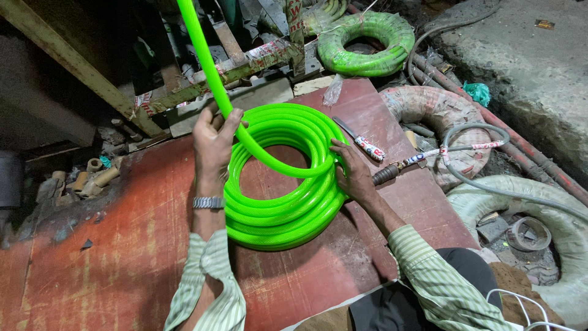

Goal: The person coils a bright green hose by hand on a wooden surface, pulling it from above and winding it into a circular bundle.

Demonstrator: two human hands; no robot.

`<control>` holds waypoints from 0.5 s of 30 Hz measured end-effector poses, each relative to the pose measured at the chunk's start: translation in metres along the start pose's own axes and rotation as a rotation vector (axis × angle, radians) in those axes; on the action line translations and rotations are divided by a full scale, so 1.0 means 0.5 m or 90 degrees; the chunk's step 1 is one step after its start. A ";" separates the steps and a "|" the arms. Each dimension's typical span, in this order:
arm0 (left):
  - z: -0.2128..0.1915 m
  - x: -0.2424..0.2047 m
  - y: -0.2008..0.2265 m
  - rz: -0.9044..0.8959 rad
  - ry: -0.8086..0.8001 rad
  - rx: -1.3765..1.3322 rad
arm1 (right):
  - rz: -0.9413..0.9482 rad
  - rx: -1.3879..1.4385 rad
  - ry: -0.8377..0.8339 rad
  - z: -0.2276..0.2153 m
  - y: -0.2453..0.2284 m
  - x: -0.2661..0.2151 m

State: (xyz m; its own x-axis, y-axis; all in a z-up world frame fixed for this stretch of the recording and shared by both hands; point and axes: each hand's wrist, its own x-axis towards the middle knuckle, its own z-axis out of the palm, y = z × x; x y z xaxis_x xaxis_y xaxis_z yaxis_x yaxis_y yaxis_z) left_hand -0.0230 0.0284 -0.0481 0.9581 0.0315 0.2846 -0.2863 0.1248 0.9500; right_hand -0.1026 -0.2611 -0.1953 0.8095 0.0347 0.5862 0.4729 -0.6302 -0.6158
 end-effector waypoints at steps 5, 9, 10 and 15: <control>-0.039 -0.049 0.010 -0.018 0.012 0.013 | 0.057 0.073 0.012 -0.026 -0.025 0.025; -0.041 -0.089 0.022 -0.033 0.033 0.004 | 0.114 0.080 0.039 -0.025 -0.026 0.029; -0.037 -0.096 0.020 -0.033 0.033 0.004 | 0.113 0.080 0.039 -0.020 -0.017 0.026; -0.010 -0.136 0.029 -0.056 0.047 -0.042 | 0.254 0.052 0.060 -0.009 0.012 0.026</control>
State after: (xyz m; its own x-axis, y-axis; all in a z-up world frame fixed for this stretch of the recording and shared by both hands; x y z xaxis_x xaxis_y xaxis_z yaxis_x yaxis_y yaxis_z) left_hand -0.0925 0.0329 -0.0544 0.9781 0.0895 0.1882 -0.2025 0.1949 0.9597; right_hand -0.0908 -0.2680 -0.1887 0.9012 -0.2738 0.3360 0.1573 -0.5157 -0.8422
